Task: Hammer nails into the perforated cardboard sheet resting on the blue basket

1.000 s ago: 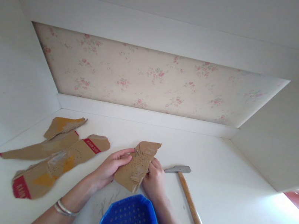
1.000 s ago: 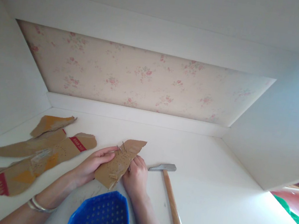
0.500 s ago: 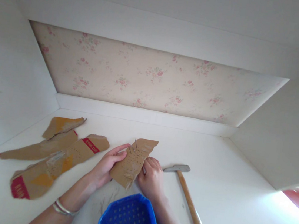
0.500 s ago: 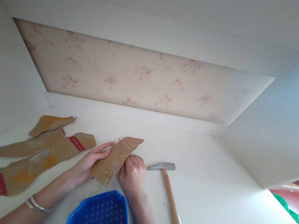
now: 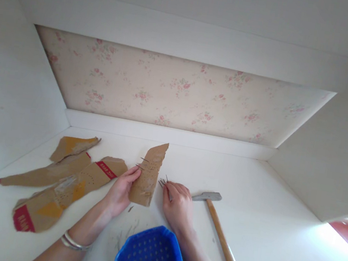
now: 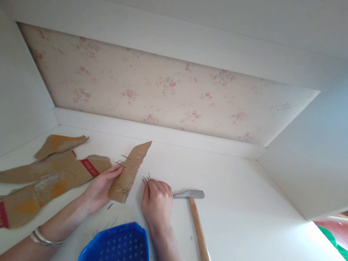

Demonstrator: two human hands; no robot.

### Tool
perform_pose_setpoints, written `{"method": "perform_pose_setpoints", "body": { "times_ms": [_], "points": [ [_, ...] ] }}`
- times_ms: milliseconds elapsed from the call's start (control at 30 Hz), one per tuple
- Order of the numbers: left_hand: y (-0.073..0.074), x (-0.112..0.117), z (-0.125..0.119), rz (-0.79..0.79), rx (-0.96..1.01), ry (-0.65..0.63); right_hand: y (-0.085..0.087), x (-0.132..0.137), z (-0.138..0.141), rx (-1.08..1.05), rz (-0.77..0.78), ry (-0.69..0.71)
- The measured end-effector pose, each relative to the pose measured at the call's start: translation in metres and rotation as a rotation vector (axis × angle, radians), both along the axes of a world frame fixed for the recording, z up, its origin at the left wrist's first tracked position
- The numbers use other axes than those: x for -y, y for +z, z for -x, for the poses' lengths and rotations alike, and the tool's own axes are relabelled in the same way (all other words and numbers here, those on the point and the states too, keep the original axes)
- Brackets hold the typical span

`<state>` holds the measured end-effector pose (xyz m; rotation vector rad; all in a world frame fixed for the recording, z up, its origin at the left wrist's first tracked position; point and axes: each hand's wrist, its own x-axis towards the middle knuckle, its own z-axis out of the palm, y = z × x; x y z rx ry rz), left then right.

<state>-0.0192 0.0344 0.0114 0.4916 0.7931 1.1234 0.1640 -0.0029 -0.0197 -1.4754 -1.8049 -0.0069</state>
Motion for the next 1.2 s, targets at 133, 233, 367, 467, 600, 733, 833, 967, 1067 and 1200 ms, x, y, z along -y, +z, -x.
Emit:
{"method": "perform_pose_setpoints", "body": {
  "times_ms": [133, 233, 367, 467, 600, 733, 833, 967, 1067, 1200],
  "points": [
    [0.003, 0.001, -0.001, -0.008, 0.034, -0.018, 0.001, 0.0, -0.001, 0.044, 0.041, -0.014],
    [0.004, 0.001, -0.002, -0.01, 0.049, -0.027, 0.001, 0.0, -0.001, 0.072, 0.072, -0.01],
    [0.003, 0.001, -0.002, -0.011, 0.019, -0.023, 0.001, 0.0, 0.0, 0.083, 0.097, -0.006],
    [0.0, 0.0, -0.002, -0.028, -0.014, -0.03, 0.002, 0.002, 0.001, 0.076, 0.112, -0.011],
    [-0.001, 0.002, -0.004, -0.051, -0.08, -0.042, 0.004, 0.004, 0.002, 0.057, 0.122, -0.013],
    [-0.002, 0.004, -0.006, -0.069, -0.121, -0.069, 0.005, 0.003, 0.002, 0.023, 0.102, 0.002],
    [-0.004, 0.004, -0.007, -0.084, -0.142, -0.091, 0.005, 0.002, 0.001, -0.036, 0.05, -0.009],
    [-0.007, 0.003, -0.009, -0.096, -0.186, -0.065, 0.007, 0.004, -0.002, -0.147, -0.086, -0.026],
    [-0.008, 0.004, -0.011, -0.134, -0.203, -0.066, 0.01, 0.007, -0.002, -0.17, -0.171, 0.035],
    [-0.009, 0.004, -0.012, -0.158, -0.211, -0.083, 0.013, 0.01, 0.0, -0.134, -0.224, 0.076]
  ]
}}
